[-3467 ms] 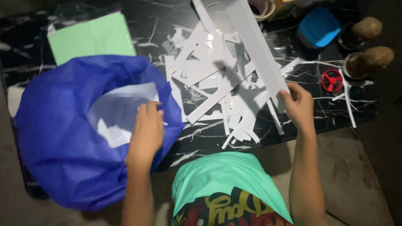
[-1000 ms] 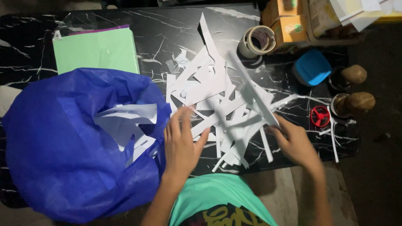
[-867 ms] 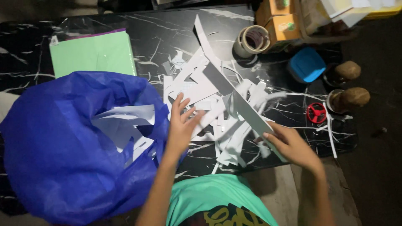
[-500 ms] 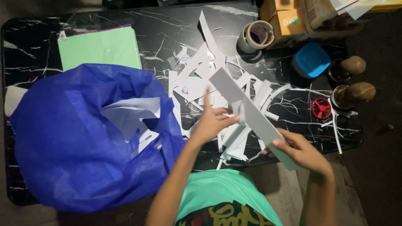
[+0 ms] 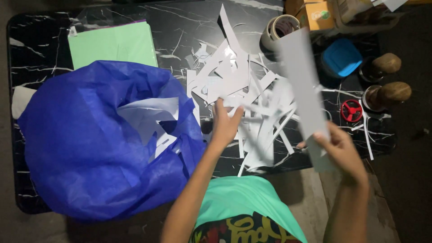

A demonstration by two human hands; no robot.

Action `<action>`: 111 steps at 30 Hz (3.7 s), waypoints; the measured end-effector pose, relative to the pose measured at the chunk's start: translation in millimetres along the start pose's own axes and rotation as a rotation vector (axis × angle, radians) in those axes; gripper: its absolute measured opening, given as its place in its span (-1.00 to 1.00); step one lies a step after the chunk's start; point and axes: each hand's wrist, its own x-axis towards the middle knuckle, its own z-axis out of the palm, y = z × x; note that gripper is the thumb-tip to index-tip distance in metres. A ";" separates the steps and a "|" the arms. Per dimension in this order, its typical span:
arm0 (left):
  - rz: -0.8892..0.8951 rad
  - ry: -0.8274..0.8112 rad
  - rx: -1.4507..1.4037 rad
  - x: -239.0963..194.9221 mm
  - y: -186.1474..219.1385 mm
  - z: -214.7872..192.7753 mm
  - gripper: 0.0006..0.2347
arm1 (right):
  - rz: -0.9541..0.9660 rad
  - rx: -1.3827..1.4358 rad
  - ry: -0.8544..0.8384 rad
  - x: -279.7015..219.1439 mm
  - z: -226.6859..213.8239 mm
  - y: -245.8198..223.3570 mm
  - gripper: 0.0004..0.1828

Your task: The person tears sheets of white paper by hand into strips and smaller pieces on a black marble-patterned table. The torn pieces are placed into a blue plastic bag. The person handles the paper one sheet at a time, tearing it into strips and then into smaller fragments.

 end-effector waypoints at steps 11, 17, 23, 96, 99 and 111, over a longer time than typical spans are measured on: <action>0.029 -0.050 -0.520 12.6 85.1 -62.9 -0.69 | 0.071 -0.241 -0.407 35.3 87.7 2.1 -0.51; 0.095 0.113 -0.276 -0.6 95.3 -75.2 -0.77 | 0.082 -0.296 -0.323 21.2 122.9 -3.3 -0.53; 0.750 -0.048 0.097 -36.3 124.1 -90.0 -0.68 | -0.444 -0.102 -0.042 30.7 112.8 8.2 -0.52; -0.346 -0.732 -0.734 -19.5 35.6 -37.5 -0.62 | -0.183 1.151 -0.067 112.5 146.6 -15.2 -0.81; -0.342 -0.568 -0.573 -27.5 56.1 -35.3 -0.64 | -0.489 0.698 0.093 118.5 152.7 -9.6 -0.86; -0.304 -0.277 -0.211 -42.2 69.3 -73.4 -0.62 | -0.444 0.720 0.278 162.1 77.3 -20.7 -0.69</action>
